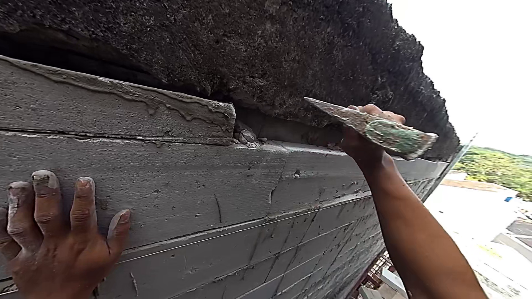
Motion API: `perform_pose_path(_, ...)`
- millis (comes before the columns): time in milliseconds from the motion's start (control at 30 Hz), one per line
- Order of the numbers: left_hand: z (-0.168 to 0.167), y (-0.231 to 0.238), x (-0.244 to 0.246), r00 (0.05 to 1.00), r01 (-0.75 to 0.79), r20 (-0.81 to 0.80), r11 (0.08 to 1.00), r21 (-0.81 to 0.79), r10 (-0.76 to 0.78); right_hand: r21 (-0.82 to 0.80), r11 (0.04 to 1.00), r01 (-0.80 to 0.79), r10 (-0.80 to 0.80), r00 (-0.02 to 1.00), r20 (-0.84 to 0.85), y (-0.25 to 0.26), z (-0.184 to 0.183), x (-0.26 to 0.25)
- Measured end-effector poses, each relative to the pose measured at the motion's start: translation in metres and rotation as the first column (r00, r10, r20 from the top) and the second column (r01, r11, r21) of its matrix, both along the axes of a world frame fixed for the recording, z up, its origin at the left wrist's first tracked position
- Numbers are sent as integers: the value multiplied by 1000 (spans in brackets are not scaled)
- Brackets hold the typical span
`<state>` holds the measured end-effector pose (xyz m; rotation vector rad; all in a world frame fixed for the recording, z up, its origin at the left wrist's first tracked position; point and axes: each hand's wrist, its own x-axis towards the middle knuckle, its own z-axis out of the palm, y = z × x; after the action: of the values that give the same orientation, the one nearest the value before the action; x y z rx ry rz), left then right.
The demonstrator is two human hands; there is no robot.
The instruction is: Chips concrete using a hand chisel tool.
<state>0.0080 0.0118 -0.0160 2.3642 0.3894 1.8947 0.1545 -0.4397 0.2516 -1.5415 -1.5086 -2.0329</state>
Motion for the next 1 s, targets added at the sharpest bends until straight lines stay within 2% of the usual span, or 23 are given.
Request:
perform_pose_path(33, 0, 0, 0, 1000, -2, -3, 1000, -4, 2, -8, 999, 45, -45, 999, -29, -4, 0, 5)
perform_pose_path(67, 0, 0, 0, 1000, 0, -1, 1000, -5, 0, -24, 986, 166, -168, 981, -93, -10, 1, 8)
perform_pose_path(133, -1, 0, 0, 1000, 6, -6, 1000, -9, -6, -92, 899, 428, -438, 870, -227, -18, 2, 12)
perform_pose_path(167, -2, 1, 0, 1000, 9, -12, 1000, -7, -9, -104, 878, 467, -478, 845, -240, -19, 1, 12)
perform_pose_path(233, 0, 1, 0, 1000, 11, -1, 1000, 2, -11, -67, 916, 395, -401, 898, -182, -17, 0, 8)
perform_pose_path(300, 0, 0, 0, 1000, 5, 3, 1000, 2, -5, -5, 980, 198, -198, 977, -75, -10, 1, 4)
perform_pose_path(367, 0, 0, 0, 1000, 2, 6, 1000, 5, -2, 33, 996, 87, -86, 996, -16, -8, -1, 8)
perform_pose_path(433, -1, 1, 1, 1000, 5, 0, 1000, 1, -5, 5, 991, 136, -136, 990, -49, -11, 1, 14)
perform_pose_path(500, -3, 2, 2, 1000, 4, -6, 1000, -5, -4, -67, 923, 380, -385, 900, -202, -16, 1, 14)
perform_pose_path(567, -2, 2, 2, 1000, 7, -6, 1000, -2, -7, -94, 880, 465, -473, 846, -247, -17, -2, 13)
perform_pose_path(600, -1, 2, 2, 1000, 8, -2, 1000, 1, -8, -68, 900, 431, -435, 875, -212, -16, -3, 11)
perform_pose_path(667, -1, 1, 2, 1000, 8, 5, 1000, -1, -8, -13, 973, 229, -229, 967, -108, -11, -3, 9)
perform_pose_path(733, -1, 1, 2, 1000, 9, -2, 1000, -9, -9, -4, 996, 87, -87, 994, -63, -11, -3, 13)
perform_pose_path(800, -1, 1, 2, 1000, 20, -1, 1000, -18, -20, -22, 981, 191, -193, 976, -98, -15, 0, 16)
perform_pose_path(867, -3, 1, 3, 1000, 27, -4, 999, -28, -27, -102, 902, 420, -431, 866, -254, -23, 4, 18)
perform_pose_path(900, -3, 1, 3, 1000, 31, 1, 999, -24, -31, -128, 877, 463, -480, 832, -280, -24, 4, 17)
perform_pose_path(933, -3, 1, 3, 999, 36, 2, 999, -18, -36, -119, 878, 464, -478, 839, -260, -24, 3, 16)
perform_pose_path(1000, -2, 1, 3, 999, 36, 8, 999, -12, -36, -55, 943, 329, -334, 927, -168, -20, 1, 14)
